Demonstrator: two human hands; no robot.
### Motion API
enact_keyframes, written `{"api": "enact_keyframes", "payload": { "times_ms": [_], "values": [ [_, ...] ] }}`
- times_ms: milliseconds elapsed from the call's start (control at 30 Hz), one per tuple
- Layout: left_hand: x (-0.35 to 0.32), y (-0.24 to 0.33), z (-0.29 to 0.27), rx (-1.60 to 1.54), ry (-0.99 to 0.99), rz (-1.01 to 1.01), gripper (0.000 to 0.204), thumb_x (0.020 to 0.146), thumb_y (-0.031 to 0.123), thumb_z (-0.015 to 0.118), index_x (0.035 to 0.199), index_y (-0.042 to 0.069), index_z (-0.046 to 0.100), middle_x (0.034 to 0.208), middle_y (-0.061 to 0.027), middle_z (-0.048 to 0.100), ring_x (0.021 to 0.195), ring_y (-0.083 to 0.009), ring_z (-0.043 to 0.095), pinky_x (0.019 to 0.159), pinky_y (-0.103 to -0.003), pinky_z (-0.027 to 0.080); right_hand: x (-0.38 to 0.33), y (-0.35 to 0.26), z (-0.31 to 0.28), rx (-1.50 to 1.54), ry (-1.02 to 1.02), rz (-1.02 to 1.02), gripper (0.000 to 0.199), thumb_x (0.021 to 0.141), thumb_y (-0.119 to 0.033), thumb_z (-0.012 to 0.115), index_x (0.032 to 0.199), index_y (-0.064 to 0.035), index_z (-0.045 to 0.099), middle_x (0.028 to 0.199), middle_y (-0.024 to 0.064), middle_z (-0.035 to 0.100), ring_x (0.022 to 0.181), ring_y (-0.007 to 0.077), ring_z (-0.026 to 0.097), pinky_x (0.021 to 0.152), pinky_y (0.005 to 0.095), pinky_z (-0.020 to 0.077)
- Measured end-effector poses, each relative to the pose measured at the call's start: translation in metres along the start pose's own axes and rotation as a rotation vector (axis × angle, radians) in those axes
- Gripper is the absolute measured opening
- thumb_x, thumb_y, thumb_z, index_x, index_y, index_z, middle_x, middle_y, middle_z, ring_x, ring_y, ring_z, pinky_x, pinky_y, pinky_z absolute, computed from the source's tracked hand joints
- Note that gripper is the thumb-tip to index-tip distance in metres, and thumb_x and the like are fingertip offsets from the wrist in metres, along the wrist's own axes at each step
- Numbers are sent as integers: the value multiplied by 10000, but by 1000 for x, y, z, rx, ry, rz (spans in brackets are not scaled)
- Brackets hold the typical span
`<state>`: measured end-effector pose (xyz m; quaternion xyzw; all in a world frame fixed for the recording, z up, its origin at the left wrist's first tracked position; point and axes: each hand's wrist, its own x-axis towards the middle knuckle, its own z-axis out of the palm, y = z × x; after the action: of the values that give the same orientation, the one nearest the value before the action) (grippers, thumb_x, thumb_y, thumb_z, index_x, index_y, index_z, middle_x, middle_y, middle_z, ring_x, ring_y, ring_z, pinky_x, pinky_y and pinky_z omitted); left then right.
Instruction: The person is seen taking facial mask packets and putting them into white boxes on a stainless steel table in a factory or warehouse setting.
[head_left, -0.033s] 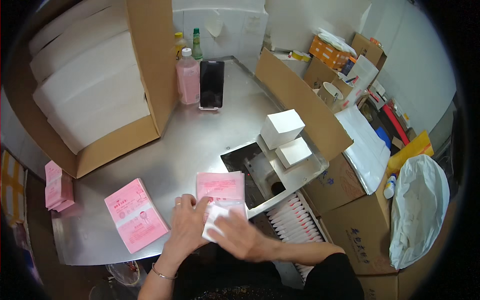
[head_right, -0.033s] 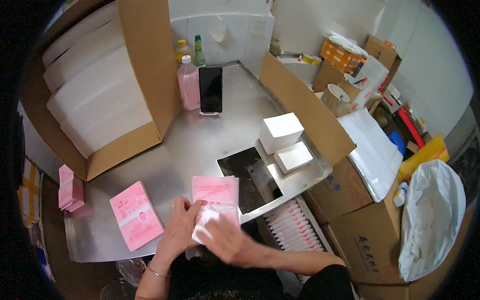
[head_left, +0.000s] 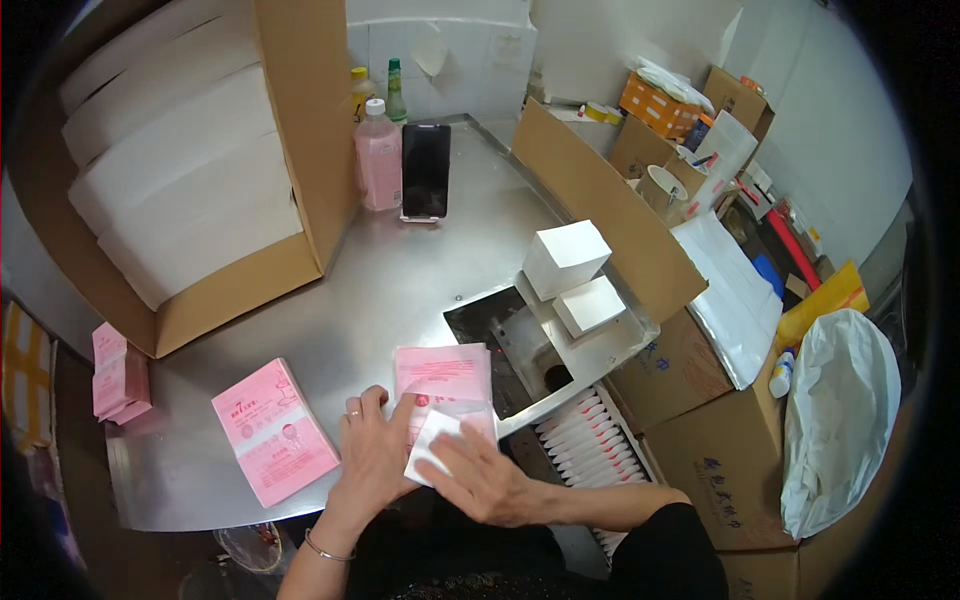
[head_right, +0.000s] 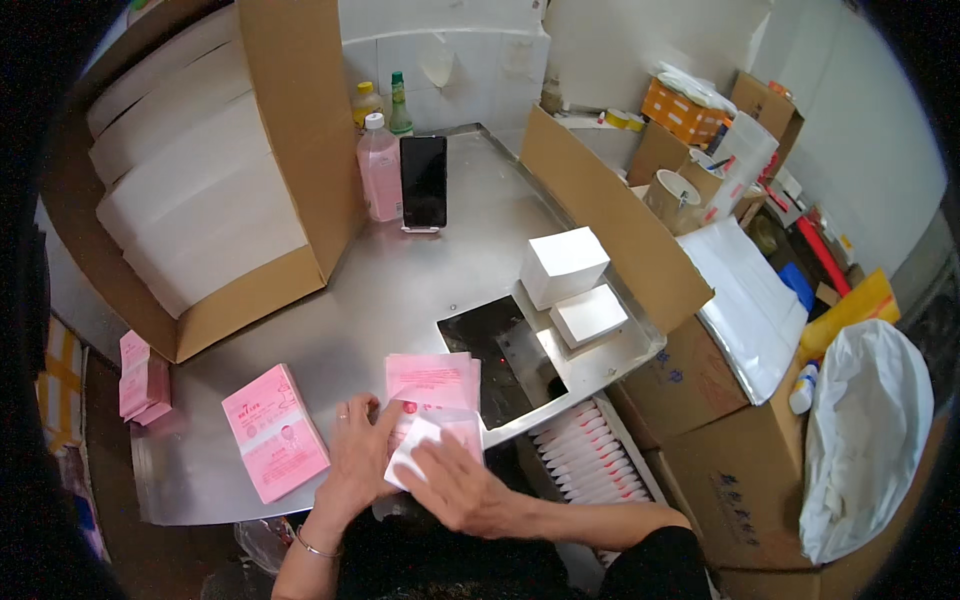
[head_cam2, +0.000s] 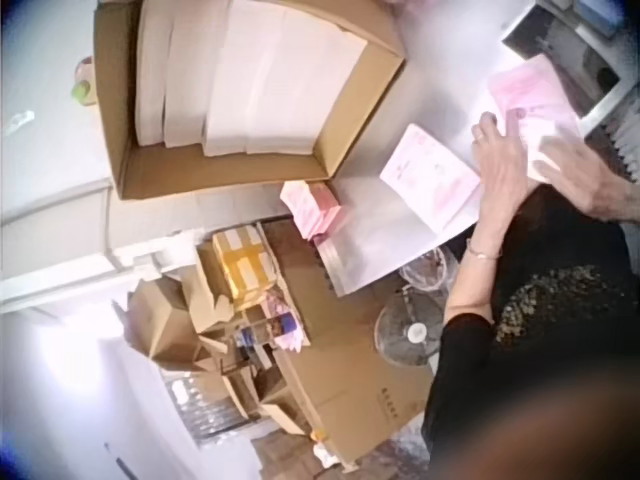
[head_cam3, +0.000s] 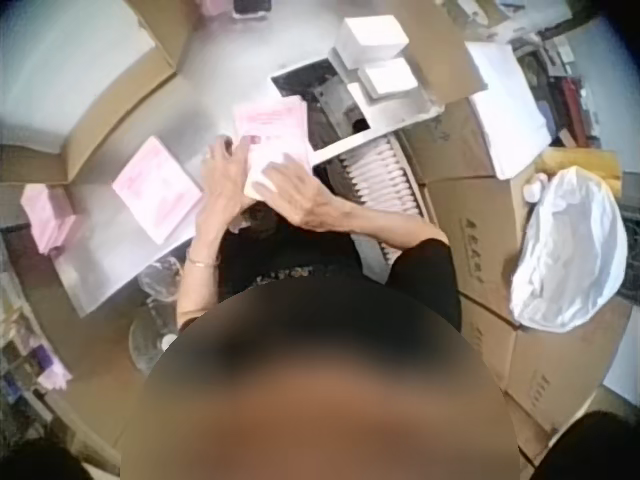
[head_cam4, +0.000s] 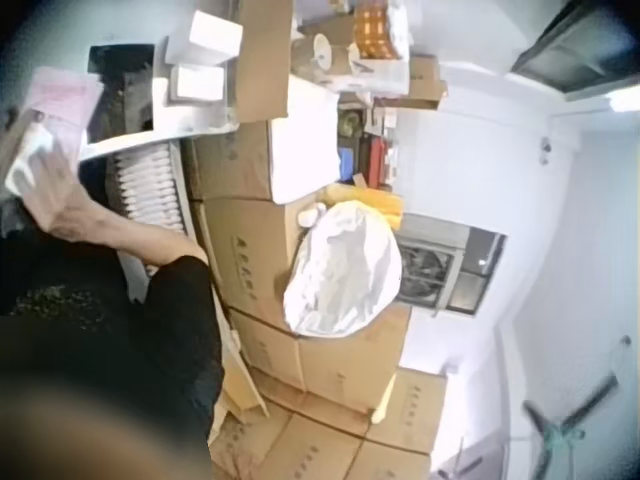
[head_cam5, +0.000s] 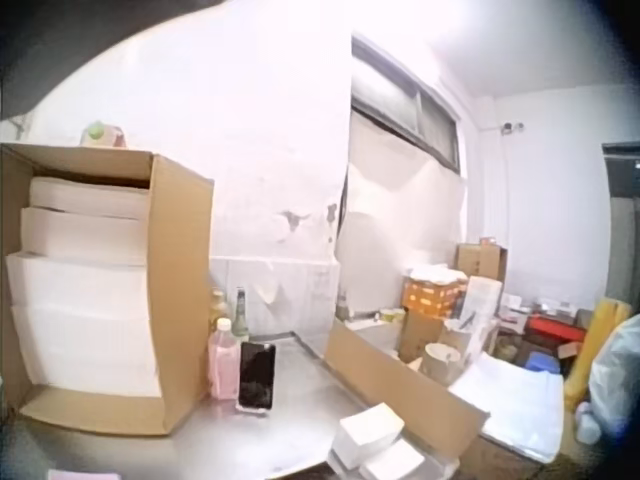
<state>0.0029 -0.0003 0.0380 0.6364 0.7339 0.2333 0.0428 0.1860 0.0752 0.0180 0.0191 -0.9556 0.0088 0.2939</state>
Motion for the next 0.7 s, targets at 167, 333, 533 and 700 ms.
{"api": "enact_keyframes", "payload": {
  "times_ms": [167, 333, 533, 700],
  "values": [
    [-5, 29, 19, 64, 119, 32, 760, 737, 249, 758, 1408, 14, 488, 1206, -191, 550, 1087, -364, 520, 850, -450, 411, 56, 69, 46, -90, -411, 437, 312, 857, -127, 576, 1132, 5, 643, 1055, 174, 635, 1034, 328, 620, 1063, 710, 304],
    [-12, 15, 23, 163, 145, 81, 704, 849, 263, 705, 1437, -31, 452, 1215, -153, 628, 1079, -310, 547, 847, -427, 397, 9, 120, 61, -42, -245, 498, 301, 897, -176, 553, 1172, -106, 653, 1092, 123, 661, 1074, 365, 605, 1059, 701, 309],
    [-12, 24, 8, 91, 117, -30, 653, 844, 227, 698, 1418, 2, 484, 1239, -158, 617, 1124, -353, 526, 878, -436, 380, 2, 129, 7, -89, -726, 887, 205, 857, -143, 598, 1008, -31, 679, 829, 192, 688, 808, 414, 675, 766, 514, 535],
    [9, 24, 4, 30, 396, -1, 477, 825, 102, 688, 1284, 42, 573, 1168, -177, 587, 1082, -362, 485, 935, -496, 345, -20, 144, -39, -634, 222, 638, 133, 823, -159, 670, 784, -34, 693, 889, 160, 660, 938, 334, 640, 880, 450, 474]
  ]
}}
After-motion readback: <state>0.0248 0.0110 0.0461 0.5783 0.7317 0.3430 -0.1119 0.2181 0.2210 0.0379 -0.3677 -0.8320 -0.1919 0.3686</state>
